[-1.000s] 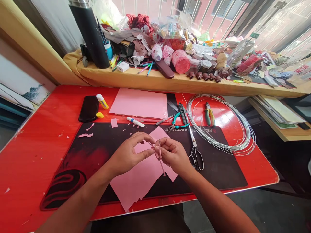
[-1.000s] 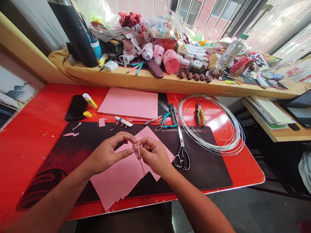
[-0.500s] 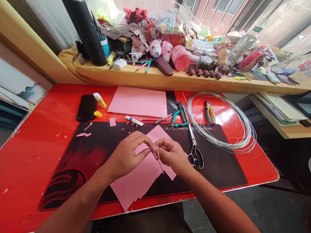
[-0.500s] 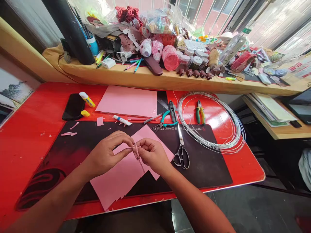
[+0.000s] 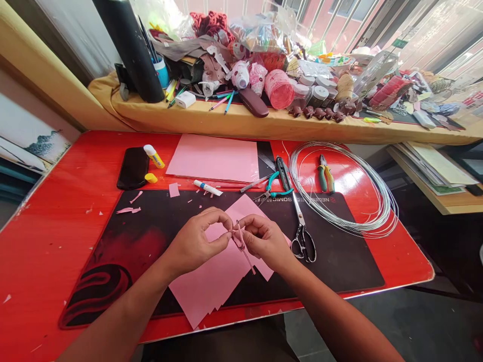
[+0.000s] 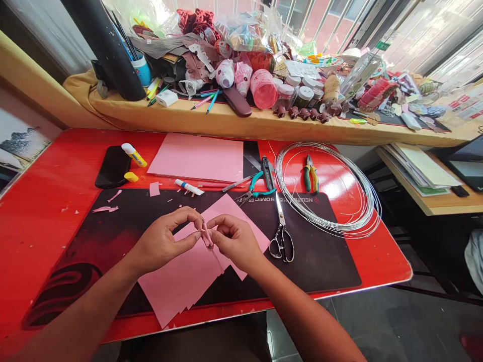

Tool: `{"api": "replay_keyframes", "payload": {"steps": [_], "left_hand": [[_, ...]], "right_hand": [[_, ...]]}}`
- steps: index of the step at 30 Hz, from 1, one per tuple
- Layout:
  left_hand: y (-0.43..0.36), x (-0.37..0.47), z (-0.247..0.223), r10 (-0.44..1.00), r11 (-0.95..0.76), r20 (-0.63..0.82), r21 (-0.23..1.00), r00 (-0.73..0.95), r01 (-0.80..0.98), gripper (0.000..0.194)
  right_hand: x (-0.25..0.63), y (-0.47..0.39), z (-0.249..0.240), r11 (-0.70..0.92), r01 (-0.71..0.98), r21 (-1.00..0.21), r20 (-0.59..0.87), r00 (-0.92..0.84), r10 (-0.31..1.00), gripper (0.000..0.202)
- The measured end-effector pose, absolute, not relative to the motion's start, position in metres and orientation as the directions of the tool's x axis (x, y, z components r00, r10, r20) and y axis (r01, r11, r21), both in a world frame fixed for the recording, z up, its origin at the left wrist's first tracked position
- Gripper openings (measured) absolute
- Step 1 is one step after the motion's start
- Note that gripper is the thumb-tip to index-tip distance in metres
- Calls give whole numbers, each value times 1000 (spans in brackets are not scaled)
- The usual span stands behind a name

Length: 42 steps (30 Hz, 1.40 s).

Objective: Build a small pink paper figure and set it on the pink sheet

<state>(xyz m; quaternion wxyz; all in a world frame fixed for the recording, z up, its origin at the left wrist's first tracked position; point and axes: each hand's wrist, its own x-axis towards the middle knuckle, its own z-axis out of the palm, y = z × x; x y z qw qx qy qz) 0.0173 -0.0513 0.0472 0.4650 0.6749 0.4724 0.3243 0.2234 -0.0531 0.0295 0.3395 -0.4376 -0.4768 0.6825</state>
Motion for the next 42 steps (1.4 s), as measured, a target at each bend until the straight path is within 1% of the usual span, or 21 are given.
{"api": "replay_keyframes", "payload": {"steps": [7, 14, 16, 19, 21, 26, 29, 32, 35, 38, 42], "left_hand": [[-51, 17, 49, 934, -152, 21, 926, 356, 345, 8], [-53, 16, 51, 897, -298, 125, 879, 424, 372, 12], [-53, 16, 51, 883, -363, 159, 829, 442, 425, 14], [-54, 15, 51, 848, -482, 221, 700, 481, 527, 16], [-55, 16, 50, 830, -530, 253, 635, 497, 562, 16], [-56, 18, 47, 805, -587, 321, 559, 500, 586, 15], [-55, 20, 46, 763, -646, 387, 484, 517, 590, 14], [-55, 23, 45, 738, -675, 415, 433, 532, 597, 15], [-54, 24, 43, 738, -675, 423, 429, 527, 601, 17], [-55, 25, 39, 751, -659, 446, 458, 487, 597, 16], [-59, 24, 32, 764, -641, 480, 499, 430, 583, 19]], "right_hand": [[224, -52, 34, -227, 36, -973, -223, -393, 892, 36], [227, -51, 37, -279, 39, -960, -264, -462, 847, 39], [228, -51, 36, -284, 43, -958, -271, -467, 842, 39], [228, -51, 34, -278, 58, -959, -273, -459, 846, 40], [229, -51, 33, -282, 69, -957, -283, -449, 848, 40], [227, -50, 32, -303, 40, -952, -289, -442, 849, 41], [226, -51, 31, -299, 28, -954, -282, -425, 860, 41], [224, -51, 29, -310, 16, -951, -289, -416, 862, 41], [223, -51, 29, -324, 4, -946, -297, -414, 861, 40], [222, -51, 29, -321, 3, -947, -294, -412, 863, 40], [222, -54, 29, -249, 40, -968, -244, -387, 889, 33]]}}
